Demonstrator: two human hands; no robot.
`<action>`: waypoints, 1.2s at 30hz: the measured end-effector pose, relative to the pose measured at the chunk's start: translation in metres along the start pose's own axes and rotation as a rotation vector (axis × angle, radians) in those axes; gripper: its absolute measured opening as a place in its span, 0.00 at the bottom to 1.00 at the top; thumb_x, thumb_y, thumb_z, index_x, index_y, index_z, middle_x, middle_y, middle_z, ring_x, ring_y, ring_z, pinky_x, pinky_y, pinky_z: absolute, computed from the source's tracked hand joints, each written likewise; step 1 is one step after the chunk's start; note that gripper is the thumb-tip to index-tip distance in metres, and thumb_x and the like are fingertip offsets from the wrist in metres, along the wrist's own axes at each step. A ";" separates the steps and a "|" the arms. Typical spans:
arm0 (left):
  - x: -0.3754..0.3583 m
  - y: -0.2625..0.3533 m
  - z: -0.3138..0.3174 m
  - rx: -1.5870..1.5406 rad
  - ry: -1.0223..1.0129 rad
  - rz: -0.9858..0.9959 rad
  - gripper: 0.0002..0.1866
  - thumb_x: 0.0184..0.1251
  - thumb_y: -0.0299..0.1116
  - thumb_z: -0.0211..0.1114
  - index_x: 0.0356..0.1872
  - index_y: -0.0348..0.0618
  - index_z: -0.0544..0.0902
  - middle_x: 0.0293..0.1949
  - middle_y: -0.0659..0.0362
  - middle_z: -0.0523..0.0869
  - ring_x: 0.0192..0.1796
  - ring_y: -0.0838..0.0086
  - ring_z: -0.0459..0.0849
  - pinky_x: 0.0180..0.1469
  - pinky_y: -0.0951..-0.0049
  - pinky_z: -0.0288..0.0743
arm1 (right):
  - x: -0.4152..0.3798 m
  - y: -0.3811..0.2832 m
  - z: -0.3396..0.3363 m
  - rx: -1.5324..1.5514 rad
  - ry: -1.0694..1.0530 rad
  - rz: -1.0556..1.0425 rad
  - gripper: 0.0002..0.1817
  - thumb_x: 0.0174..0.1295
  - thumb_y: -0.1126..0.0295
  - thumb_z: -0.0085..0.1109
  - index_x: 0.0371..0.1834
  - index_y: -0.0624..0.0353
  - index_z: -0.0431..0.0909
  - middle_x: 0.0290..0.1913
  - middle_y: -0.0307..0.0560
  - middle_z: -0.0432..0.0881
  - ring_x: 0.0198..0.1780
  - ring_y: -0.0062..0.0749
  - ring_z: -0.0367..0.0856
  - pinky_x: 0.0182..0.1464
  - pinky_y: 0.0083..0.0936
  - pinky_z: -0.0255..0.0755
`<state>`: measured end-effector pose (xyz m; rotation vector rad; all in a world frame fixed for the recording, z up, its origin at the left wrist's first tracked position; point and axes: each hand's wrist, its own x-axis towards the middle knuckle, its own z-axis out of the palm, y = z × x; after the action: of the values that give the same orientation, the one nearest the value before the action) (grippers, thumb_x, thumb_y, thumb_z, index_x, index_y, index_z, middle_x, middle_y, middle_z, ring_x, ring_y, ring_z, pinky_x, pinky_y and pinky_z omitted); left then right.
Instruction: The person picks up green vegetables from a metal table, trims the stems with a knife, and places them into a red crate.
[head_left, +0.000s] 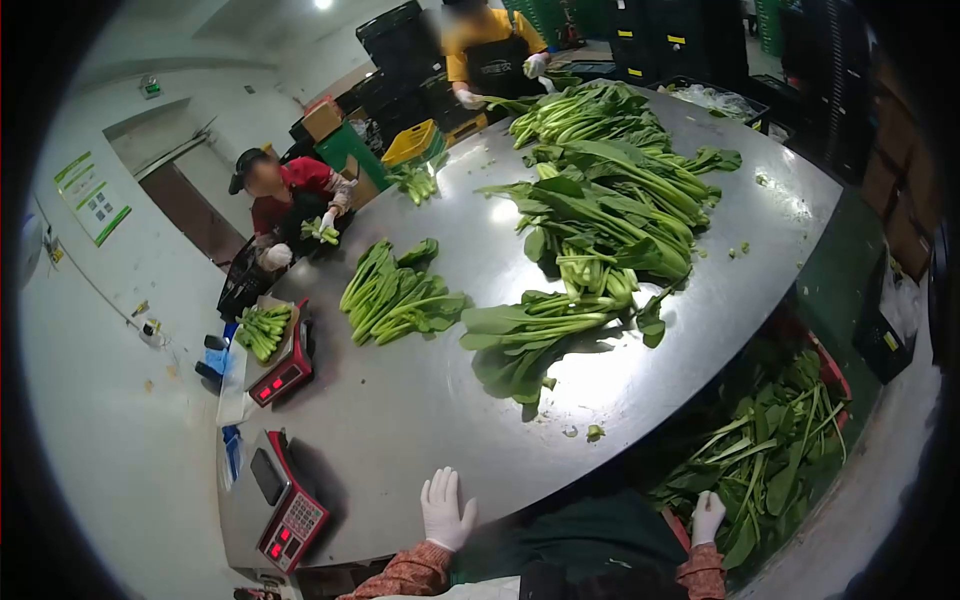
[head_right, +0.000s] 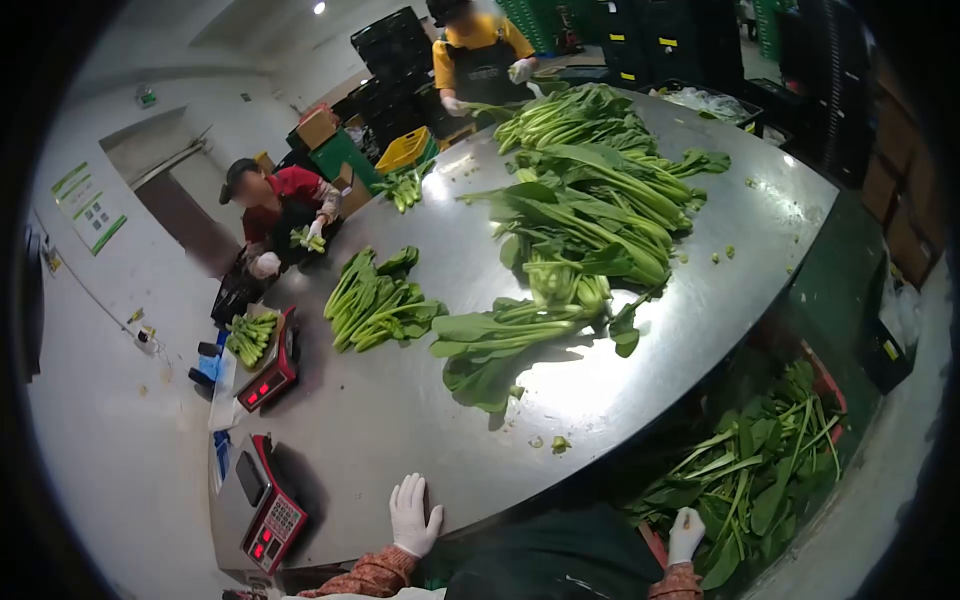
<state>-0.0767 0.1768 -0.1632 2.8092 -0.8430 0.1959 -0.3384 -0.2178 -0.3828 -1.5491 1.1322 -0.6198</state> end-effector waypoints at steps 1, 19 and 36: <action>0.003 0.000 0.000 0.000 0.006 0.005 0.35 0.61 0.40 0.64 0.67 0.32 0.65 0.68 0.42 0.67 0.72 0.49 0.62 0.74 0.47 0.48 | 0.007 -0.013 -0.004 0.132 0.037 0.122 0.09 0.70 0.69 0.54 0.36 0.62 0.80 0.17 0.35 0.71 0.15 0.19 0.66 0.19 0.19 0.57; 0.000 -0.001 0.000 -0.006 0.030 0.006 0.34 0.63 0.42 0.63 0.66 0.32 0.67 0.68 0.44 0.68 0.72 0.52 0.63 0.74 0.49 0.48 | 0.007 -0.088 0.010 0.357 0.216 0.046 0.12 0.74 0.64 0.49 0.43 0.59 0.80 0.15 0.29 0.64 0.13 0.13 0.59 0.17 0.16 0.50; -0.003 -0.005 0.005 -0.007 0.018 0.003 0.35 0.63 0.45 0.63 0.66 0.32 0.66 0.68 0.43 0.67 0.72 0.50 0.62 0.74 0.47 0.48 | -0.004 -0.089 0.016 0.344 0.254 0.040 0.12 0.74 0.67 0.50 0.43 0.64 0.80 0.16 0.34 0.69 0.14 0.15 0.62 0.17 0.19 0.54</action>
<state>-0.0759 0.1811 -0.1690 2.7955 -0.8422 0.2182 -0.2961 -0.2092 -0.3034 -1.1737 1.1694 -0.9514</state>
